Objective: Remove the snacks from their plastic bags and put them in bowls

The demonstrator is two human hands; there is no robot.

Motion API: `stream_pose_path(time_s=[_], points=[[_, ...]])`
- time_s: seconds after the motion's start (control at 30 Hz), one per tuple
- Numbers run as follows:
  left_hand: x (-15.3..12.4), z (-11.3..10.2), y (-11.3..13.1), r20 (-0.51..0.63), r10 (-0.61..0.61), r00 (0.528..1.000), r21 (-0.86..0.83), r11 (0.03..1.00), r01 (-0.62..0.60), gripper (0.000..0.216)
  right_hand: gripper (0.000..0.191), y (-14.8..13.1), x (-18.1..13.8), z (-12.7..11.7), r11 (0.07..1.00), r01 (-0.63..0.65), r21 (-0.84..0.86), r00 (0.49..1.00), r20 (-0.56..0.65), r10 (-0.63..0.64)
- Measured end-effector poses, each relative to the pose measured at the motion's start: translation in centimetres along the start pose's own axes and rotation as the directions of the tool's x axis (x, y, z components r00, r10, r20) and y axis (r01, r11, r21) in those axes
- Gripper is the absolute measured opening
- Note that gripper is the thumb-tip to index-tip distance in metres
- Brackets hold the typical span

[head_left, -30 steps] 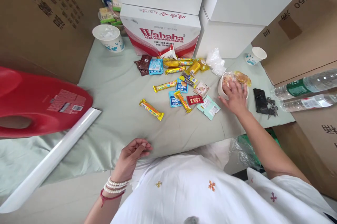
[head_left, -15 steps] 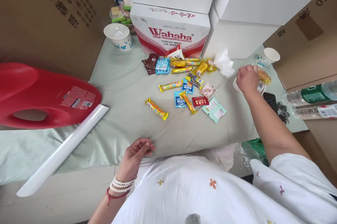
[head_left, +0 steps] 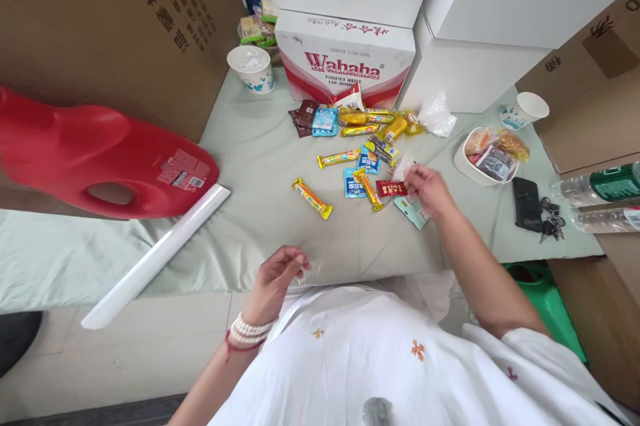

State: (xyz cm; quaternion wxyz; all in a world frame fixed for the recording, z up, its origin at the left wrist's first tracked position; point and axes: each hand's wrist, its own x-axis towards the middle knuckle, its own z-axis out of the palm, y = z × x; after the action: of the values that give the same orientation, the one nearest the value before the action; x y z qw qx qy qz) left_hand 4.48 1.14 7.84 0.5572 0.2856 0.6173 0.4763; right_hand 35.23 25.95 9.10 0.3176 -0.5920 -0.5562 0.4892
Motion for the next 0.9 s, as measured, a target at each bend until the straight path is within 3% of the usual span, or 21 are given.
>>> stream_pose_path(time_s=[0.07, 0.13, 0.2, 0.27, 0.37, 0.47, 0.6, 0.67, 0.8, 0.9], points=[[1.7, 2.8, 0.5, 0.025, 0.021, 0.999, -0.054, 0.998, -0.019, 0.040, 0.040, 0.1, -4.9, 3.6, 0.955, -0.114, 0.275, 0.974, 0.221, 0.053], [3.8, 5.7, 0.9, 0.049, 0.021, 0.999, -0.141, 0.990, -0.014, 0.063, 0.043, 0.2, -8.7, 6.5, 0.896, -0.220, 0.387, 0.935, 0.345, 0.081], [5.6, 8.0, 1.0, 0.106, 0.051, 0.993, -0.165, 0.986, -0.033, 0.069, 0.044, 0.4, -11.0, 7.9, 0.850, -0.287, 0.441, 0.912, 0.396, 0.103], [6.8, 9.2, 1.0, 0.159, 0.097, 0.982, -0.135, 0.988, -0.076, 0.053, 0.045, 0.6, -12.0, 7.8, 0.818, -0.315, 0.481, 0.910, 0.398, 0.116], [7.2, 9.2, 0.8, 0.125, 0.092, 0.988, -0.135, 0.988, -0.075, 0.038, 0.044, 1.2, -12.4, 6.3, 0.815, -0.295, 0.498, 0.930, 0.347, 0.124], [6.5, 8.8, 0.9, 0.065, 0.056, 0.996, -0.132, 0.990, -0.047, 0.040, 0.041, 1.6, -12.6, 5.4, 0.900, -0.173, 0.399, 0.961, 0.269, 0.066], [5.6, 9.3, 0.9, 0.126, 0.145, 0.981, -0.013, 0.989, -0.145, 0.038, 0.032, 1.6, -12.8, 6.5, 0.983, 0.042, 0.180, 0.960, 0.264, -0.089], [5.8, 9.4, 0.8, 0.071, 0.134, 0.988, -0.055, 0.990, -0.130, 0.038, 0.027, 1.6, -12.8, 7.3, 0.983, 0.102, 0.151, 0.965, 0.225, -0.135], [6.7, 8.2, 0.3, -0.055, -0.008, 0.998, -0.328, 0.945, -0.011, 0.045, 0.029, 2.0, -12.6, 7.8, 0.944, -0.026, 0.328, 0.994, 0.108, -0.010], [7.0, 6.6, 0.2, -0.031, -0.026, 0.999, -0.407, 0.913, 0.011, 0.049, 0.036, 2.6, -12.6, 7.0, 0.831, -0.213, 0.513, 0.969, 0.217, 0.115]])
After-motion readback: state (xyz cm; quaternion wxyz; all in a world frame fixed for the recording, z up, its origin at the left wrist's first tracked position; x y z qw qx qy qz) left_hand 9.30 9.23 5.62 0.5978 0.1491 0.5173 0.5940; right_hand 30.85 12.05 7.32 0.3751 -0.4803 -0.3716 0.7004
